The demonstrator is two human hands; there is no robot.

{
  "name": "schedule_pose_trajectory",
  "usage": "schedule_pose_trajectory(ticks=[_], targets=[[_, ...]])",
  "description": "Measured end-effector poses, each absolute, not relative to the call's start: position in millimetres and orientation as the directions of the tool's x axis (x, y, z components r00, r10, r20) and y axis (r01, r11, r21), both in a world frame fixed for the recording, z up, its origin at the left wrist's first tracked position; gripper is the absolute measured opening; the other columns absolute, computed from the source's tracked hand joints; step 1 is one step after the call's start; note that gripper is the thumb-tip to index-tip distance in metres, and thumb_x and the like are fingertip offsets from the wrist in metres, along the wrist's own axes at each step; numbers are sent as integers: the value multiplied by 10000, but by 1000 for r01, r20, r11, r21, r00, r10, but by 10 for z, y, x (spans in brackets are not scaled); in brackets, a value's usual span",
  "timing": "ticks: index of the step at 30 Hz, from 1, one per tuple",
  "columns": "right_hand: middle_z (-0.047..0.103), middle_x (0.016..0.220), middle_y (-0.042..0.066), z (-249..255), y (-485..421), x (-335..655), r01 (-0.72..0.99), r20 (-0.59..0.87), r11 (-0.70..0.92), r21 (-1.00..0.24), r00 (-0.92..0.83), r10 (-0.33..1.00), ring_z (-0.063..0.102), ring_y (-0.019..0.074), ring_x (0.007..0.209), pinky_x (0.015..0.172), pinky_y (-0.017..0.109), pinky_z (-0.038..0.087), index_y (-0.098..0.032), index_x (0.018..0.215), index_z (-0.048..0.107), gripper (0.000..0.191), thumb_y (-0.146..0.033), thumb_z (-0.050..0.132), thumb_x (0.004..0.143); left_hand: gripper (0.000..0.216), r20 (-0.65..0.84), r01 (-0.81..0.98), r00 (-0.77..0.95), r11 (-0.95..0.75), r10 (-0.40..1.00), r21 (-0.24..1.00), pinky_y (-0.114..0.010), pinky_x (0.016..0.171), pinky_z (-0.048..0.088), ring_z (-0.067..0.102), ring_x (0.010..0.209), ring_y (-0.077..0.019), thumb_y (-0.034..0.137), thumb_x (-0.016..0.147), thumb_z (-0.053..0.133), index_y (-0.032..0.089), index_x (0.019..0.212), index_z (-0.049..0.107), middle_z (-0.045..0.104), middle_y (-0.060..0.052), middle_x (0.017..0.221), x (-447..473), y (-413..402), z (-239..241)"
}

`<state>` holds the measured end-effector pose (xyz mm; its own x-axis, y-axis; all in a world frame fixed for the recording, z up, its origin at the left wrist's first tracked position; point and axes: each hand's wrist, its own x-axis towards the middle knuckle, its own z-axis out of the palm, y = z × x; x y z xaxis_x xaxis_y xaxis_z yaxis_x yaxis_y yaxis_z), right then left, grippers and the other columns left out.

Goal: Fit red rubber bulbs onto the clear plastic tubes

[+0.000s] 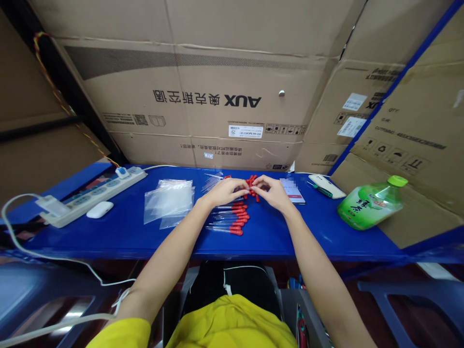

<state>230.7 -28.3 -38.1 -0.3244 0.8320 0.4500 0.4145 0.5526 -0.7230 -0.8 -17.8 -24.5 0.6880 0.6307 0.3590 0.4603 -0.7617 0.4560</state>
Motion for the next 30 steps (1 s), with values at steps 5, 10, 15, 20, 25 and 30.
schedule_pose_trajectory(ticks=[5,10,15,20,25,30], targets=[[624,607,-41,-446,-250,2426,735,301,408,-542,-283,911,556,159,550,555,261,338,-234,881,581,308,-503,720,823,322,407,572,596,-722,692,390,-268,741,403,631,833,-174,435,999,497,201,1058,710,727,-49,965,-34,-127,-267],[656,678,-6,-500,-261,2451,856,188,354,-377,-304,934,558,166,602,570,267,297,-232,781,581,243,-412,744,793,268,457,638,444,-630,771,443,-258,654,371,592,721,-146,427,927,625,218,1073,709,714,-14,868,-66,-87,-273],[662,684,-39,-468,-301,2369,803,206,435,-407,-383,900,573,146,604,571,252,303,-242,856,623,126,-173,660,758,238,484,562,338,-585,807,585,-264,673,415,602,698,-145,407,855,707,178,921,711,714,-23,806,-54,-52,-295],[732,794,-14,-405,-280,2369,713,428,525,-464,-338,838,639,168,692,675,264,411,-256,938,721,186,-196,563,859,300,460,353,191,-498,867,792,-297,732,474,650,752,-179,431,756,794,148,840,735,740,-68,816,-8,-7,-326],[766,967,31,-402,-265,2289,623,559,557,-550,-221,799,674,194,781,744,293,475,-244,1019,745,225,-332,551,950,346,392,174,183,-423,901,890,-304,730,477,644,735,-172,442,693,845,139,821,737,743,-76,815,60,-15,-341],[752,881,34,-443,-283,2189,580,571,591,-561,-246,783,651,189,721,708,292,475,-232,957,736,238,-417,587,953,346,358,68,222,-381,907,922,-277,670,461,619,695,-151,421,670,868,134,817,741,728,-65,789,99,-48,-335]])
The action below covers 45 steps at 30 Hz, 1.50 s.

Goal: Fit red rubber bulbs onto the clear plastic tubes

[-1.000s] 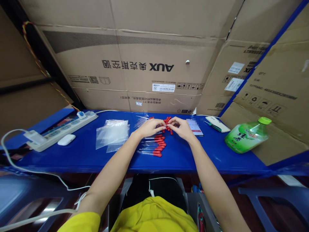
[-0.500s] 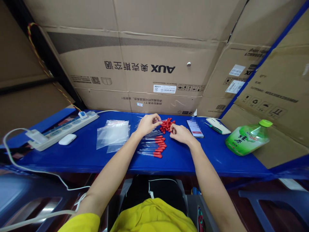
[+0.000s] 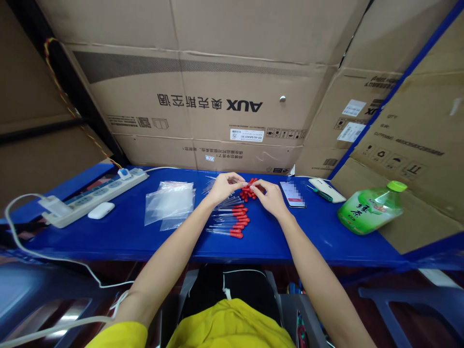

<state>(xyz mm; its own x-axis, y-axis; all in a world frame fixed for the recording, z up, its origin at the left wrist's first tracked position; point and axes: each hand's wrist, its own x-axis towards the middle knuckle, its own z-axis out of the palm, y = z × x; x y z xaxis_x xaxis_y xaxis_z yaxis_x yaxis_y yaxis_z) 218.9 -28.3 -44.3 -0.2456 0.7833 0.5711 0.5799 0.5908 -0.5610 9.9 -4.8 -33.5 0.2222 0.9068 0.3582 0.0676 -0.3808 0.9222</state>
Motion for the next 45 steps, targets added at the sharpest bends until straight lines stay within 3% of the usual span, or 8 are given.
schedule_pose_trajectory(ticks=[5,10,14,18,25,30,36,45], targets=[[724,840,30,-434,-313,2121,527,638,633,-567,-204,742,626,178,700,662,282,445,-217,912,713,258,-407,550,978,422,302,-161,225,-270,926,949,-216,541,387,566,661,-116,540,814,729,134,921,755,682,-64,811,132,-96,-280],[704,829,28,-412,-367,2047,483,665,653,-584,-177,726,610,172,692,669,280,442,-213,897,688,249,-392,539,985,529,293,-470,317,-118,902,875,-199,503,381,572,706,-113,642,905,557,152,1028,713,650,-103,1067,231,-200,-212],[683,799,24,-414,-389,2020,485,657,640,-597,-163,736,591,166,669,657,277,429,-209,874,672,245,-377,534,986,553,302,-609,443,35,844,793,-210,473,375,562,657,-121,703,929,431,180,926,610,633,-97,1111,298,-292,-172],[655,747,14,-423,-382,2011,485,657,632,-604,-146,740,563,161,630,628,279,413,-207,888,679,249,-385,533,983,491,268,-661,492,155,828,734,-206,435,329,505,559,-114,654,977,347,201,840,477,612,-63,948,334,-343,-161],[684,812,30,-434,-379,1975,511,655,630,-585,-159,738,584,168,674,666,288,438,-210,922,674,219,-366,530,975,445,206,-820,413,264,887,508,-216,425,305,349,474,-97,546,1023,289,202,754,375,396,10,705,353,-389,-116],[658,801,-11,-459,-384,1959,414,632,616,-671,-115,766,551,138,603,624,267,453,-215,1257,563,361,-366,598,932,436,210,-878,345,235,915,417,-228,415,277,264,446,-90,517,1021,297,205,718,322,322,28,656,275,-360,-110],[705,797,31,-449,-386,1963,397,633,624,-673,-127,764,594,156,635,616,283,467,-199,926,701,198,-390,663,896,448,220,-873,304,178,927,455,-243,398,216,176,420,-79,520,1006,301,210,686,260,259,41,616,233,-328,-119],[740,778,36,-403,-443,1931,408,651,641,-650,-134,747,605,156,597,596,286,475,-198,911,741,230,-421,692,881,464,165,-831,270,143,949,538,-241,393,194,141,411,-71,546,985,338,213,680,231,240,50,601,231,-332,-111]])
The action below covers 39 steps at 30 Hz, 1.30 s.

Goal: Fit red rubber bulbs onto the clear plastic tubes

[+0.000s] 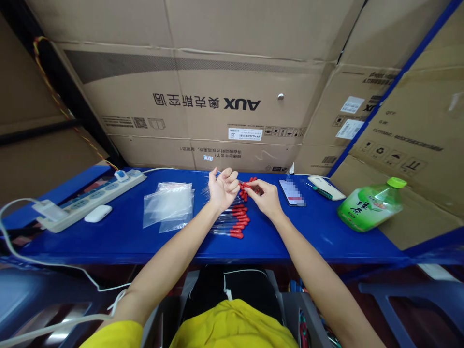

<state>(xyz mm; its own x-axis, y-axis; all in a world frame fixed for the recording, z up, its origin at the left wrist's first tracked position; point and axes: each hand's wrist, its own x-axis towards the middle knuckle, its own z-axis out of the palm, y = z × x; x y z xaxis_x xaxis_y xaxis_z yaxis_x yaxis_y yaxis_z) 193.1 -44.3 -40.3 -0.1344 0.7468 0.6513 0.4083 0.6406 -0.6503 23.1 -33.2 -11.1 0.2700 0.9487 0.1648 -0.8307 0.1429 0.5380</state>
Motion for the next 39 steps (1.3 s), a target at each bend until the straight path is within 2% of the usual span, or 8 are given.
schedule_pose_trajectory(ticks=[7,14,21,28,39], targets=[[747,787,39,-424,-447,1930,381,678,672,-635,-142,721,613,155,597,588,288,481,-192,892,743,206,-393,702,875,459,176,-840,279,151,944,522,-233,385,186,157,391,-59,530,983,354,210,676,235,241,56,595,240,-336,-120],[754,785,40,-483,-438,1882,335,622,622,-708,-121,774,680,180,647,614,295,528,-204,929,730,240,-434,696,865,458,177,-848,294,171,939,502,-232,382,168,139,383,-57,528,997,284,209,677,208,219,59,591,251,-348,-115],[735,725,34,-499,-446,1842,288,588,601,-745,-140,796,691,198,612,624,326,559,-216,908,714,256,-465,658,886,505,177,-835,303,171,936,523,-221,384,157,179,364,-48,590,973,358,209,671,219,223,65,580,291,-365,-125],[718,698,31,-486,-475,1825,249,594,600,-760,-105,797,700,202,610,627,326,572,-214,874,698,232,-445,674,882,484,231,-818,337,162,913,552,-217,391,158,157,367,-49,565,975,335,210,672,209,199,69,580,293,-350,-140],[725,707,33,-496,-461,1846,308,611,609,-731,-103,785,674,192,597,611,324,557,-211,861,708,239,-445,667,881,531,180,-811,306,157,935,564,-200,397,141,191,345,-34,599,979,354,203,639,253,223,70,553,332,-385,-96]])
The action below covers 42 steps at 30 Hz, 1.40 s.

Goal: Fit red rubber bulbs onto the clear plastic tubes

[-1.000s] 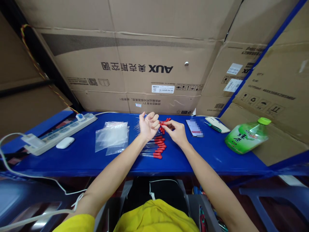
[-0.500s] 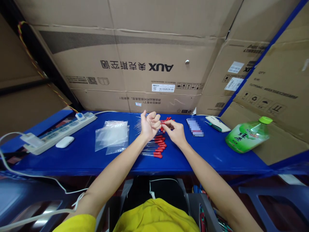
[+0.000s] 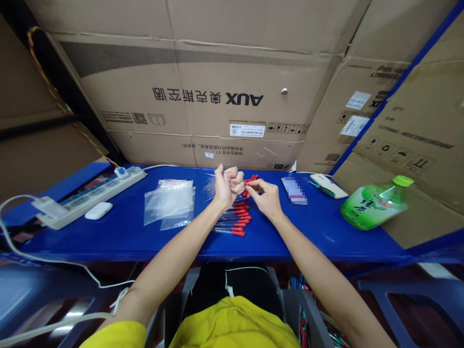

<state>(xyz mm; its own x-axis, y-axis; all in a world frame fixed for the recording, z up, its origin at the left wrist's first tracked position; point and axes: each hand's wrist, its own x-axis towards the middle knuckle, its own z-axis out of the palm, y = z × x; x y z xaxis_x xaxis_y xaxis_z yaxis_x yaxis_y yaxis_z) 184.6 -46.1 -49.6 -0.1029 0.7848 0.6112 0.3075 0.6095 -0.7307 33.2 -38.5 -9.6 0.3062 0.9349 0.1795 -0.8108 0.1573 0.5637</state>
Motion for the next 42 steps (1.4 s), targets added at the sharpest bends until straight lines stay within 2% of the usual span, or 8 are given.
schedule_pose_trajectory(ticks=[11,23,26,31,34,38,42], targets=[[733,739,39,-522,-459,1860,423,676,644,-638,-93,731,645,177,603,602,313,534,-210,849,729,217,-410,655,887,568,198,-761,282,93,939,641,-185,397,142,114,386,-35,647,965,349,207,625,230,200,70,546,362,-394,-110],[746,767,41,-485,-443,1851,363,649,628,-688,-79,757,639,161,608,584,282,508,-187,873,753,211,-390,699,853,483,172,-833,357,229,918,504,-196,395,174,175,372,-48,552,984,310,204,655,250,222,67,582,284,-375,-129],[736,757,35,-463,-442,1860,333,630,612,-718,-64,774,628,152,608,580,270,492,-178,908,752,221,-386,701,852,460,167,-854,349,240,922,461,-198,402,195,208,385,-58,534,990,314,200,673,290,254,60,591,301,-385,-127],[702,731,24,-429,-443,1874,356,656,626,-694,-47,753,591,143,599,583,272,466,-181,894,738,194,-366,688,866,448,148,-876,329,242,933,417,-206,398,189,216,397,-66,538,1004,293,197,723,360,350,37,629,344,-397,-129],[710,755,30,-445,-428,1855,283,596,581,-763,-38,802,610,150,621,590,274,486,-184,898,727,231,-407,711,841,445,139,-885,328,253,934,390,-220,399,189,215,399,-74,529,1002,296,203,698,306,311,42,611,342,-395,-134],[693,682,19,-476,-403,1810,59,443,450,-891,-105,890,625,156,577,537,273,500,-177,935,715,333,-479,742,799,438,153,-895,323,249,934,369,-237,397,159,180,388,-75,513,990,296,212,679,227,244,53,586,308,-384,-140],[663,603,5,-460,-408,1785,-49,420,417,-907,-133,898,603,138,518,489,258,476,-161,900,714,351,-493,755,791,429,150,-892,328,253,933,374,-247,404,144,170,380,-73,499,976,306,213,674,201,231,53,577,284,-378,-136]])
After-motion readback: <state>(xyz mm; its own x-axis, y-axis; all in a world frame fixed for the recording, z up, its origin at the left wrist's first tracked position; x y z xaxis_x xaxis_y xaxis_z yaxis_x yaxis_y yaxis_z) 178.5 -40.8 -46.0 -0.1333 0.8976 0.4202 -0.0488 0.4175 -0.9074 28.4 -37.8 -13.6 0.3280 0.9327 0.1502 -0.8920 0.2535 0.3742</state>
